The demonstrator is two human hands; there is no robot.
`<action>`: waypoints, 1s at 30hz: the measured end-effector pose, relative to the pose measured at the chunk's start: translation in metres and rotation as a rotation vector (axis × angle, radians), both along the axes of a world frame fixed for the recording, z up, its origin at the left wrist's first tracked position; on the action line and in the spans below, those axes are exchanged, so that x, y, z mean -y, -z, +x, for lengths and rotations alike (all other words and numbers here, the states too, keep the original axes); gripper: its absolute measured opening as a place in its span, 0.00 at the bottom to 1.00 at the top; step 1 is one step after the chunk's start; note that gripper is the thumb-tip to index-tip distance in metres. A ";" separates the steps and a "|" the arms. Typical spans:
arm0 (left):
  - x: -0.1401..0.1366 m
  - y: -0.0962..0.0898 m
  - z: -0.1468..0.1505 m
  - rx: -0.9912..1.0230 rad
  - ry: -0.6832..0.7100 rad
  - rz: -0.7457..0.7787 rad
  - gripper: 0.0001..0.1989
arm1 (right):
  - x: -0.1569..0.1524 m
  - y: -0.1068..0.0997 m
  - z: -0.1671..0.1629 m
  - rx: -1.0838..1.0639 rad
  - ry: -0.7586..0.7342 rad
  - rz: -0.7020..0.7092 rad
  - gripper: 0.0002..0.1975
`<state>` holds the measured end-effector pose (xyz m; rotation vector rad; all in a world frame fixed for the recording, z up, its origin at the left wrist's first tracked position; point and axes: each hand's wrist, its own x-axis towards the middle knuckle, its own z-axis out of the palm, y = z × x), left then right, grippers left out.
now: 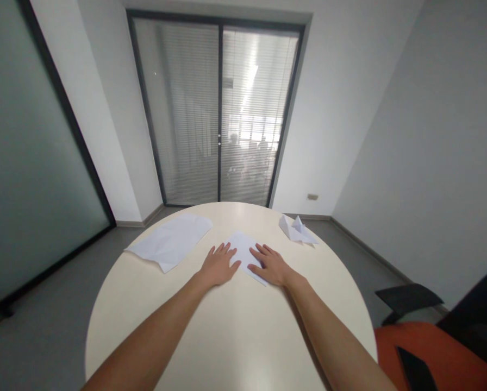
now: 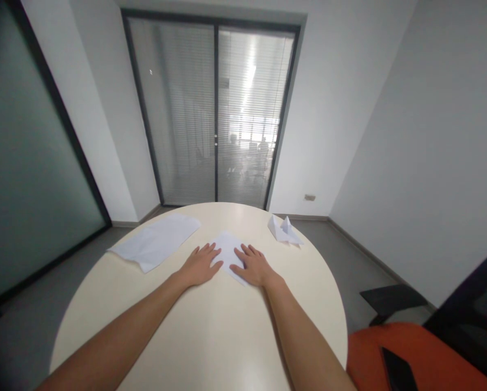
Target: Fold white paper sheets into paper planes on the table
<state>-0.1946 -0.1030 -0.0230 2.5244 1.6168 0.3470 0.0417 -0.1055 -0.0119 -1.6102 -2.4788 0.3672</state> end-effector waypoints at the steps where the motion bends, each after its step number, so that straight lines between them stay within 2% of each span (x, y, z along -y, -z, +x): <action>1: -0.001 0.000 -0.001 -0.002 -0.015 0.003 0.30 | 0.000 0.000 0.001 -0.008 -0.023 0.006 0.43; 6: -0.006 0.006 -0.003 -0.012 -0.069 0.030 0.28 | 0.001 -0.005 0.004 -0.060 -0.140 0.027 0.46; 9: -0.008 0.007 -0.004 -0.005 -0.097 0.083 0.27 | 0.002 -0.009 0.007 -0.070 -0.145 0.000 0.48; 15: -0.006 0.005 -0.005 0.142 0.100 0.122 0.27 | 0.004 -0.011 0.009 -0.051 -0.113 -0.037 0.49; 23: -0.008 0.006 -0.003 0.172 0.061 0.084 0.28 | 0.007 -0.015 0.006 -0.061 -0.120 -0.050 0.46; 30: -0.010 0.007 -0.004 0.282 0.243 0.079 0.20 | 0.005 -0.013 0.008 -0.052 -0.135 -0.039 0.47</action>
